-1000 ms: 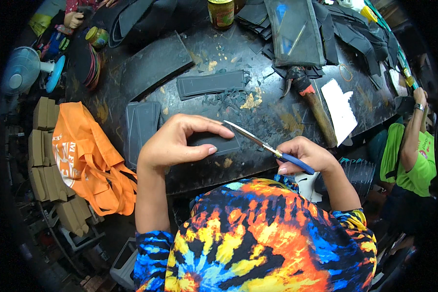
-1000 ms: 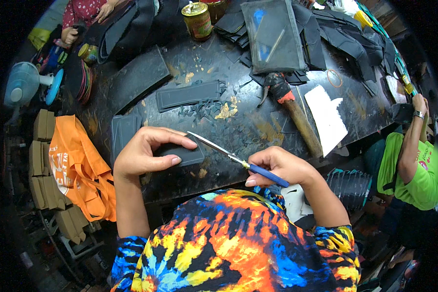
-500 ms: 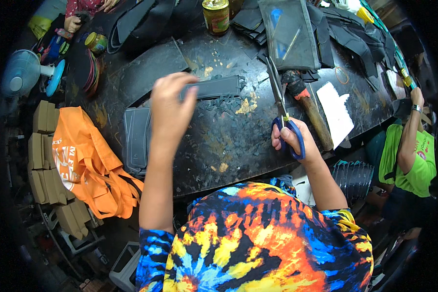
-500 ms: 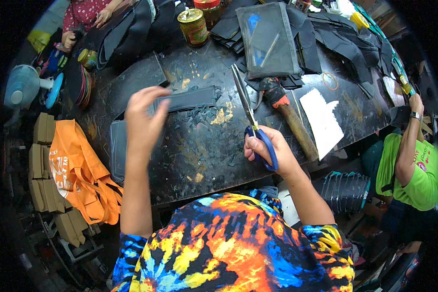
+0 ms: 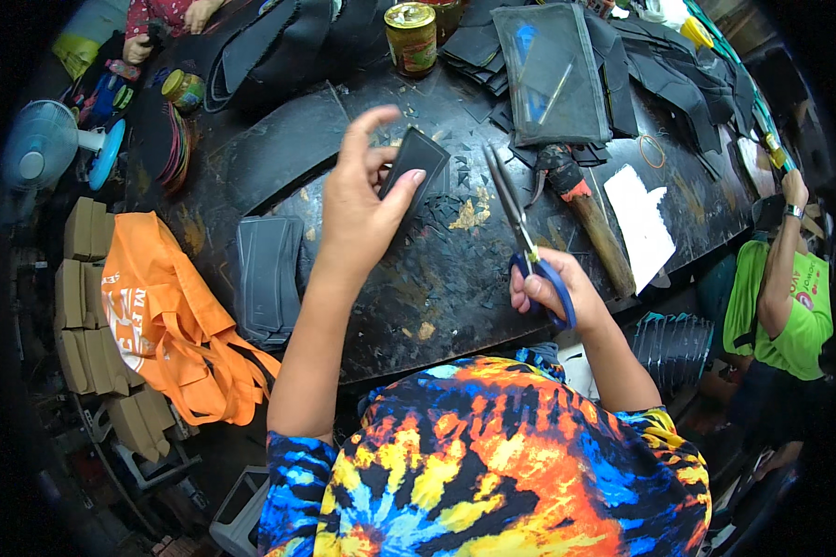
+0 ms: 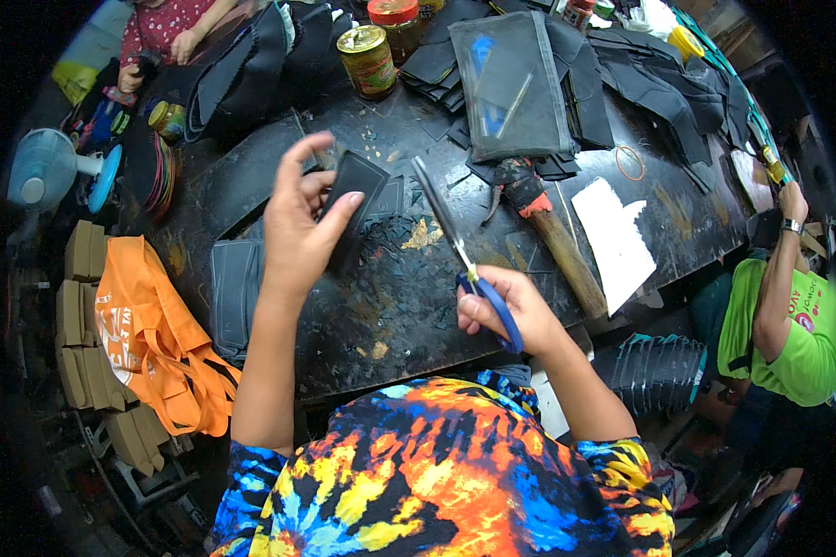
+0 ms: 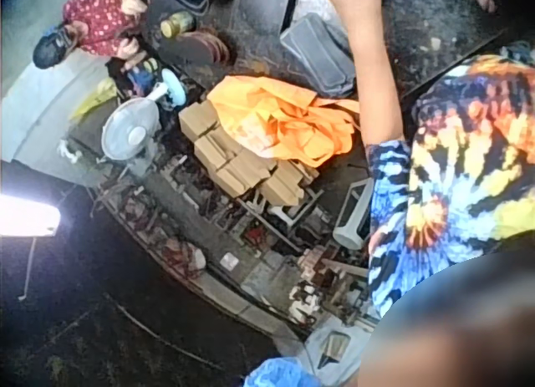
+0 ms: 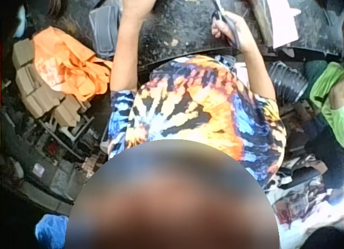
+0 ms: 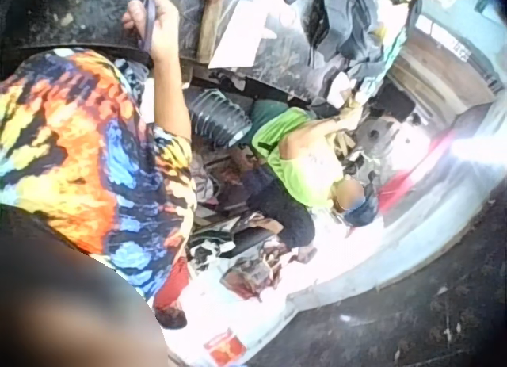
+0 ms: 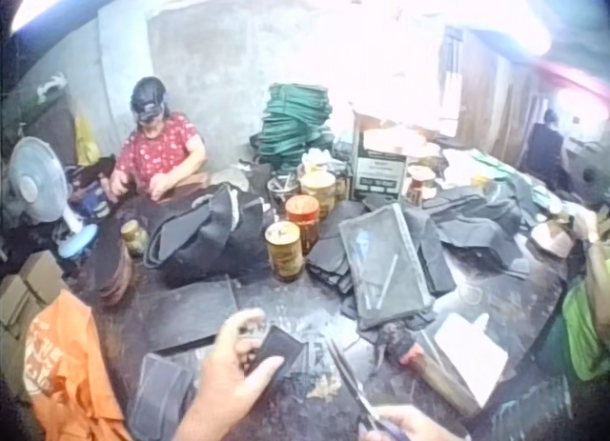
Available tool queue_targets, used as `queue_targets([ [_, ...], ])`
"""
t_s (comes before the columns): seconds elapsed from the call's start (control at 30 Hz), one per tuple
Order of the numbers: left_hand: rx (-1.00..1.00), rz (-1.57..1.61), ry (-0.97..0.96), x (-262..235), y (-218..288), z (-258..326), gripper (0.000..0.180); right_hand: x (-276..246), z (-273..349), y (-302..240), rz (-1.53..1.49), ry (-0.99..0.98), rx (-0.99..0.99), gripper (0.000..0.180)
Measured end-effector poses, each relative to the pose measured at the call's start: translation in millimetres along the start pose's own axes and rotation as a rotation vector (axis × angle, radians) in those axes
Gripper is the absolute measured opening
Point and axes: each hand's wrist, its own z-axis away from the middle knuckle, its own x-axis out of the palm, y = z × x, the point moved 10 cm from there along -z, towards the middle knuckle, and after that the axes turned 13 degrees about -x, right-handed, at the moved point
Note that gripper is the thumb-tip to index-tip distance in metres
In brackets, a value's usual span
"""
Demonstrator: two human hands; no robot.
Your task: The person uses shears to cut small rectangular pieces from a black rubber sheet, then stacks the cut pieces and secures them with a rubber band. The person also applies a substance from a jar onto the rubber pieces and rubs it in by hand.
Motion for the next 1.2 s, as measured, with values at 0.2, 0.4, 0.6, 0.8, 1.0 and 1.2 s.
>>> queue_targets([
  [0.2,-0.137,0.308,-0.046,-10,-2,20,0.028,34,-1,-10,-0.012,-0.126,-0.045,0.021],
  [0.4,-0.102,0.344,-0.065,-4,-4,33,0.025,39,-9,-6,0.091,-0.144,0.020,0.033],
  [0.6,-0.142,0.288,-0.087,-2,-4,36,0.030,38,-9,-4,0.142,-0.130,0.065,0.025],
  [0.8,-0.129,0.260,-0.088,0,-2,37,0.029,33,-8,0,0.154,-0.103,0.076,0.021],
  [1.0,-0.149,0.185,-0.164,2,-2,36,0.020,29,1,1,0.096,-0.061,0.157,0.021],
  [1.2,-0.095,0.022,-0.571,33,15,46,0.019,16,-30,-42,0.161,0.068,-0.171,0.025],
])
